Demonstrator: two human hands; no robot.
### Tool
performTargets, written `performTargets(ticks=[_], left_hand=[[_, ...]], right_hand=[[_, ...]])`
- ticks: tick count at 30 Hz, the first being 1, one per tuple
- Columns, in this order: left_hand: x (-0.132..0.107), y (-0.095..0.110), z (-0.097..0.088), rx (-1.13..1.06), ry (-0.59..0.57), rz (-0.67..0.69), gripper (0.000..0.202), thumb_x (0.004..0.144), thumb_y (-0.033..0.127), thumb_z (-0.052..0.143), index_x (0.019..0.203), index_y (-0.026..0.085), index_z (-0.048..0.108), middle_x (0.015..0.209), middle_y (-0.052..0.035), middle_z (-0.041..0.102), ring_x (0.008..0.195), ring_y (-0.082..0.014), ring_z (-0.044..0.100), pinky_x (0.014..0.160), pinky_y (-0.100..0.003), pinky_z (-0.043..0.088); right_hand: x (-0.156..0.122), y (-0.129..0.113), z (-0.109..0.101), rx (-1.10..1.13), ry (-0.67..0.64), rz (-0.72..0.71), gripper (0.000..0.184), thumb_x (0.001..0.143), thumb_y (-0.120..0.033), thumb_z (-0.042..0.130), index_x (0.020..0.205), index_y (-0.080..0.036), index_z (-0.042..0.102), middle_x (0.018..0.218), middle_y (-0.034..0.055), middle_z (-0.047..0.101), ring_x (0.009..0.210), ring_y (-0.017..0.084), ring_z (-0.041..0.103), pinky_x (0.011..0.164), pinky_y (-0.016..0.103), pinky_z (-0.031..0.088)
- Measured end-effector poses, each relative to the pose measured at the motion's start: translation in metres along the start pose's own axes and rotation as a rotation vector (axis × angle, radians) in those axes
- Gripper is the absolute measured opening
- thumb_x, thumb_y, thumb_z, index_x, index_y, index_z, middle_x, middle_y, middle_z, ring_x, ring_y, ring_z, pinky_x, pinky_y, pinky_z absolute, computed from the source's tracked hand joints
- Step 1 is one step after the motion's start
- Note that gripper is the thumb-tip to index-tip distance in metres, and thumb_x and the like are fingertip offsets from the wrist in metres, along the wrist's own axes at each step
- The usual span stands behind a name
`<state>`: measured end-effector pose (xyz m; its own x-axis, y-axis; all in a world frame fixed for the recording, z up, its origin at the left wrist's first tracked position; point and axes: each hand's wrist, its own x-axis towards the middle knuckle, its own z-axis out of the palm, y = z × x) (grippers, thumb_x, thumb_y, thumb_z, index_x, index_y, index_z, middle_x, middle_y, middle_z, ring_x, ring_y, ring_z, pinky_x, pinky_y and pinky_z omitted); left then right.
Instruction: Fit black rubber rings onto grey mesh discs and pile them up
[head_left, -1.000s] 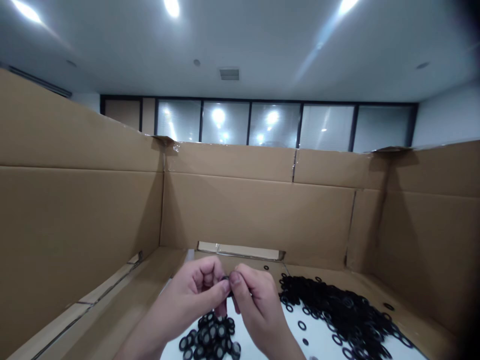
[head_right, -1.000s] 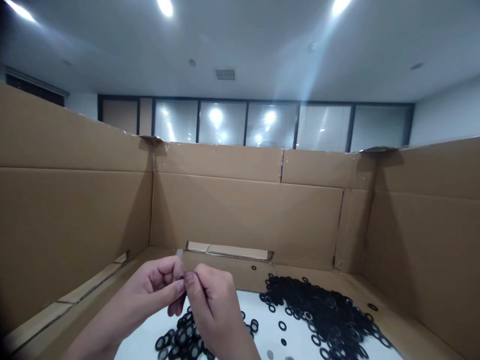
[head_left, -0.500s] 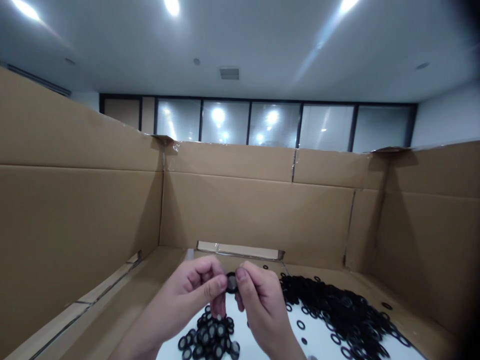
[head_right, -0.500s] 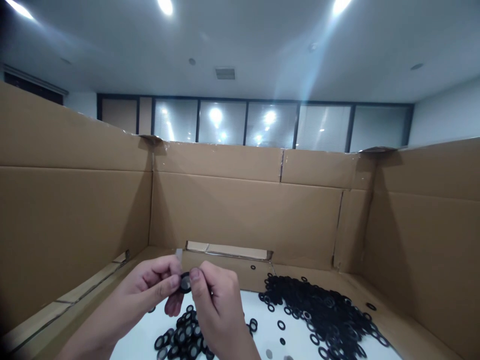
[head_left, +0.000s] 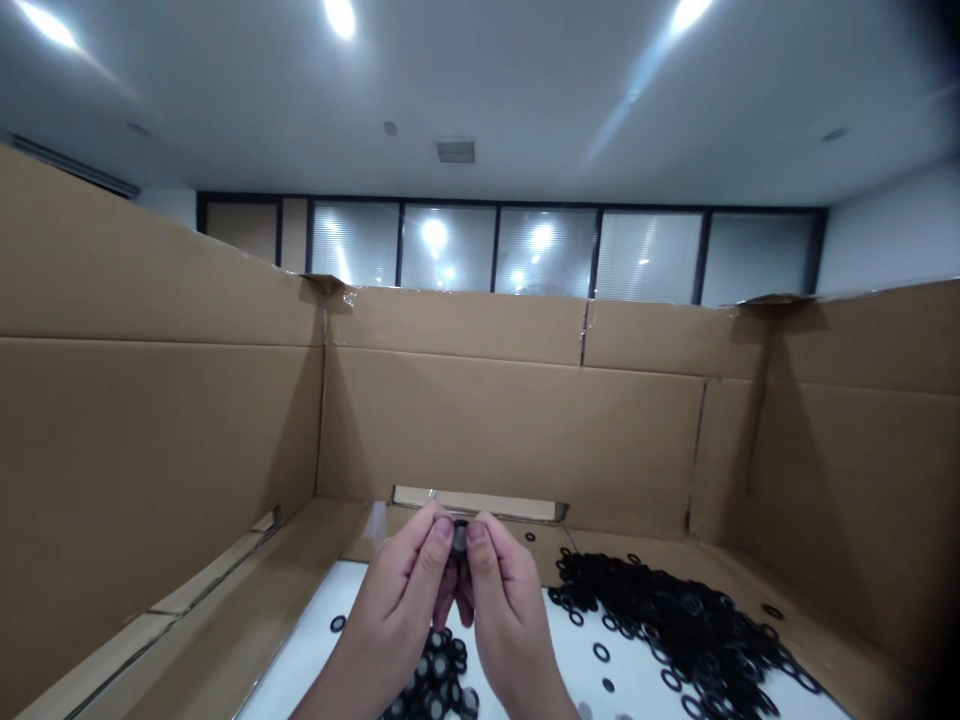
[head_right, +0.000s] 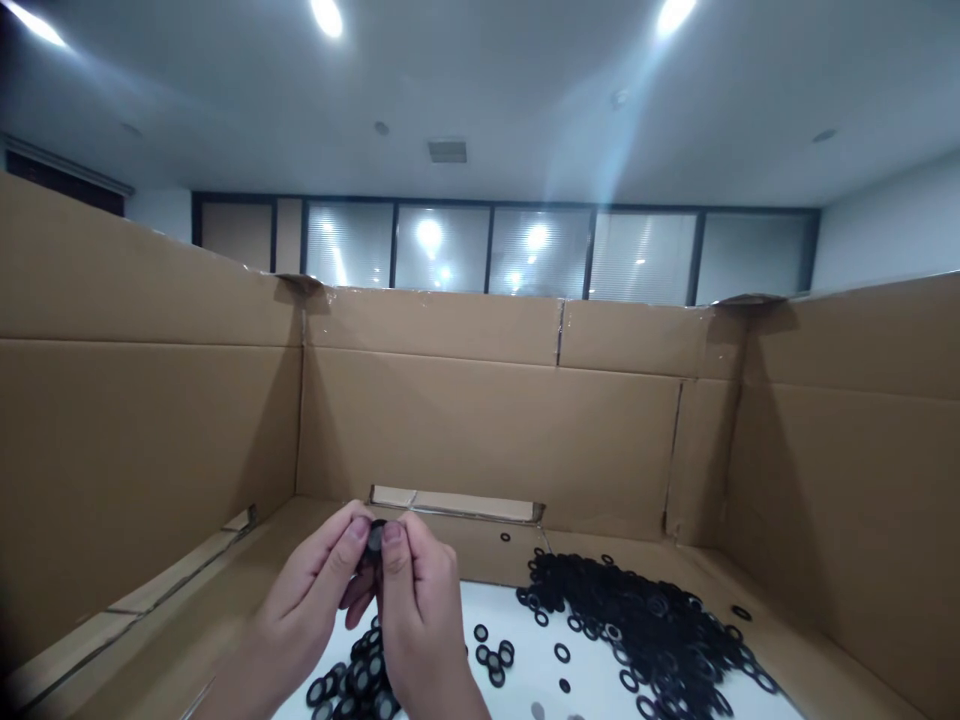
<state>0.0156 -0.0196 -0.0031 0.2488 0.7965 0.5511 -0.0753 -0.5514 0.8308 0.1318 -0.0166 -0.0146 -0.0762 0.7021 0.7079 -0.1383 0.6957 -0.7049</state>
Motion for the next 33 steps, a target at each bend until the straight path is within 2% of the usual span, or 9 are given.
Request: performTargets(ticks=[4,8,12,16,21,26,30,33], left_hand=[[0.0,-0.001,0.001,0.009,-0.062,-0.012,0.042,0.102,0.054,0.038,0.076,0.021,0.042,0.055,0.0065,0.042,0.049,-0.0091,0.04,0.048,-0.02,0.034],[0.001,0.001,-0.006,0.056,-0.077,0.044,0.042,0.104,0.051,0.035,0.076,0.021,0.041,0.056,0.0065,0.04,0.05,-0.0092,0.038,0.049,-0.021,0.032],[0.002,0.0,-0.012,0.128,-0.138,0.03,0.041,0.104,0.05,0.036,0.076,0.021,0.041,0.057,0.0064,0.039,0.05,-0.0093,0.036,0.049,-0.022,0.029],[0.004,-0.005,-0.009,0.134,-0.106,0.037,0.041,0.104,0.051,0.035,0.077,0.021,0.041,0.057,0.0069,0.038,0.05,-0.0092,0.036,0.048,-0.023,0.029],[0.002,-0.004,-0.009,0.079,-0.113,0.046,0.039,0.105,0.049,0.034,0.078,0.021,0.041,0.057,0.0068,0.04,0.05,-0.0091,0.037,0.049,-0.022,0.031],[0.0,0.0,-0.017,0.108,-0.188,0.027,0.039,0.105,0.045,0.038,0.077,0.019,0.047,0.057,0.005,0.046,0.052,-0.0095,0.041,0.053,-0.023,0.033],[-0.001,0.005,-0.015,0.162,-0.307,0.072,0.036,0.102,0.042,0.046,0.079,0.017,0.057,0.058,0.0044,0.045,0.052,-0.0092,0.04,0.055,-0.023,0.034],[-0.001,0.006,-0.01,0.204,-0.266,0.087,0.038,0.102,0.04,0.047,0.075,0.016,0.058,0.058,0.0037,0.046,0.052,-0.0093,0.04,0.055,-0.023,0.034]], right_hand=[[-0.003,0.002,-0.002,-0.027,0.028,-0.041,0.042,0.106,-0.046,0.039,0.073,-0.021,0.043,0.053,-0.0076,0.036,0.043,0.007,0.034,0.043,0.017,0.036],[-0.002,0.0,-0.006,-0.112,0.028,-0.059,0.042,0.106,-0.044,0.04,0.072,-0.021,0.044,0.053,-0.0066,0.038,0.044,0.008,0.035,0.041,0.017,0.03],[-0.002,-0.005,-0.006,-0.159,-0.02,-0.112,0.043,0.106,-0.04,0.041,0.068,-0.021,0.043,0.053,-0.0058,0.038,0.045,0.009,0.034,0.042,0.019,0.029],[-0.001,-0.005,-0.005,-0.114,0.001,-0.086,0.042,0.107,-0.041,0.038,0.07,-0.021,0.043,0.052,-0.007,0.035,0.043,0.009,0.031,0.04,0.019,0.027],[0.001,0.0,-0.006,-0.154,0.048,-0.063,0.042,0.106,-0.044,0.041,0.07,-0.021,0.044,0.052,-0.0062,0.039,0.045,0.009,0.035,0.042,0.019,0.028],[-0.001,-0.004,-0.008,-0.061,0.01,-0.072,0.044,0.106,-0.045,0.041,0.069,-0.021,0.044,0.051,-0.0069,0.037,0.045,0.009,0.033,0.043,0.019,0.031],[-0.001,-0.007,-0.015,-0.073,0.112,0.033,0.046,0.103,-0.052,0.044,0.068,-0.021,0.042,0.052,-0.0064,0.039,0.045,0.01,0.038,0.042,0.02,0.031],[0.0,-0.006,-0.017,-0.136,0.165,0.07,0.048,0.103,-0.055,0.042,0.069,-0.021,0.042,0.054,-0.0056,0.04,0.047,0.011,0.041,0.043,0.021,0.033]])
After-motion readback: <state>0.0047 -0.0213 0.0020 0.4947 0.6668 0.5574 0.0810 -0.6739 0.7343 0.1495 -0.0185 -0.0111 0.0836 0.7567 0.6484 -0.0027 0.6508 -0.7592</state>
